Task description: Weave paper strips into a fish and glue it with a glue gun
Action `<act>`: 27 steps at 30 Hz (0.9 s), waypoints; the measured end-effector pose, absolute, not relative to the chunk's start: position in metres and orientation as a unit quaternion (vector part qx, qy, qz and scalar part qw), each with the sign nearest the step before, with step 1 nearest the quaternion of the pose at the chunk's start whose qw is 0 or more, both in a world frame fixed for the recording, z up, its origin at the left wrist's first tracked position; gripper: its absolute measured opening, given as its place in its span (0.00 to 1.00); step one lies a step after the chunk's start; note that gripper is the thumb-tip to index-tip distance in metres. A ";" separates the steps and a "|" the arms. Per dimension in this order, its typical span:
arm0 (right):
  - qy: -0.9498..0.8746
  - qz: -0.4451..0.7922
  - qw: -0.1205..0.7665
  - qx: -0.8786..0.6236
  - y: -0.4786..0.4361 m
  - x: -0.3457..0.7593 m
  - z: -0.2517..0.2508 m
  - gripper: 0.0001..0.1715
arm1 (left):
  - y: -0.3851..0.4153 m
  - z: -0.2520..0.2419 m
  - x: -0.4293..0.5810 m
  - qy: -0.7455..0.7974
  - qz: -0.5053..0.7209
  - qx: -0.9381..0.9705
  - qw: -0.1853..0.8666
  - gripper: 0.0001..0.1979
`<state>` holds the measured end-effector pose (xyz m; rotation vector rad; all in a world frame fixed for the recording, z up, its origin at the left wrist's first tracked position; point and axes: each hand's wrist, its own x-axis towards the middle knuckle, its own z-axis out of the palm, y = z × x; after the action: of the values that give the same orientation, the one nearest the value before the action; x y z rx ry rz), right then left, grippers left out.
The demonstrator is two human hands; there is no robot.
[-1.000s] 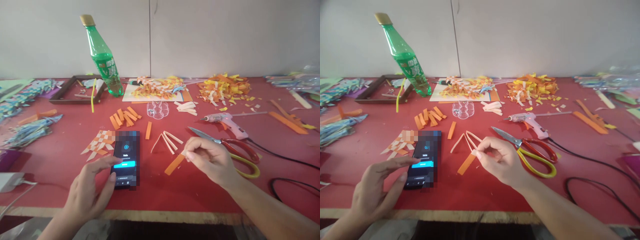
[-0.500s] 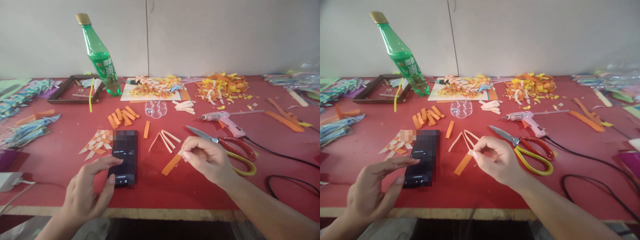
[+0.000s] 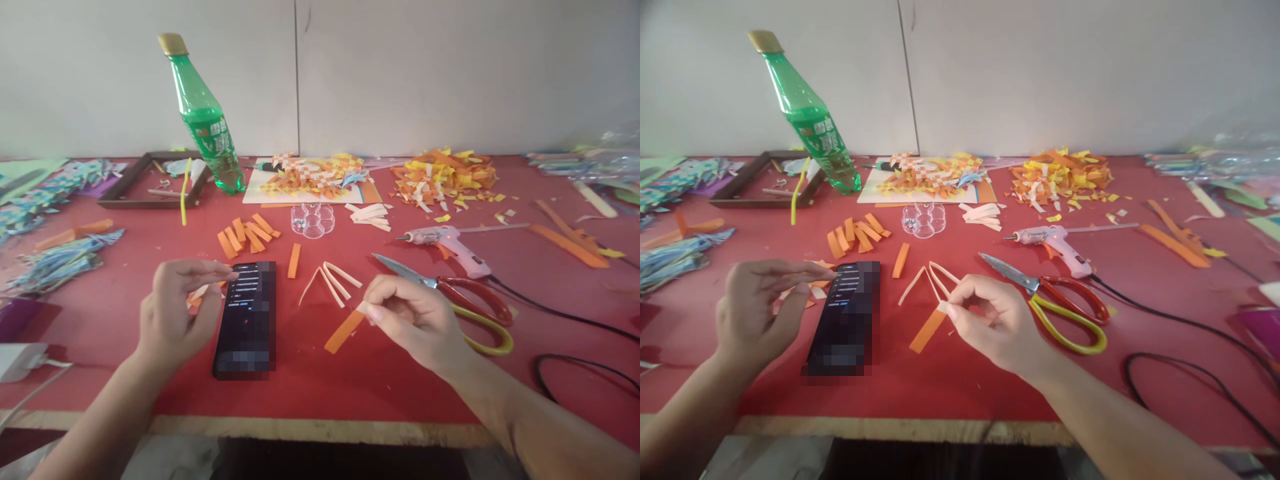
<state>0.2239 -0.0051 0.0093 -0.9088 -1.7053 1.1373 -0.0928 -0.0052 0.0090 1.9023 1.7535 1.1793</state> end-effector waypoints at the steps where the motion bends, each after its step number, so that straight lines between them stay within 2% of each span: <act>1: -0.684 0.457 0.436 -0.364 -0.005 0.224 0.009 0.08 | -0.004 0.006 -0.093 0.611 0.404 0.663 0.151 0.09; 7: -0.685 0.464 0.430 -0.361 -0.006 0.224 0.009 0.08 | -0.004 -0.004 -0.094 0.601 0.451 0.640 0.161 0.11; 18: -0.685 0.461 0.437 -0.356 -0.006 0.224 0.009 0.08 | -0.008 -0.007 -0.099 0.583 0.457 0.645 0.190 0.13; 23: -0.687 0.460 0.437 -0.354 -0.006 0.224 0.012 0.08 | -0.008 -0.007 -0.100 0.531 0.411 0.713 0.202 0.20; 27: -0.685 0.462 0.438 -0.356 -0.006 0.224 0.013 0.08 | -0.004 -0.010 -0.102 0.503 0.395 0.740 0.209 0.21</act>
<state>0.2238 -0.0063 0.0126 -0.8851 -1.7021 1.1475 -0.1024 -0.0041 -0.0099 2.0579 1.4004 1.0977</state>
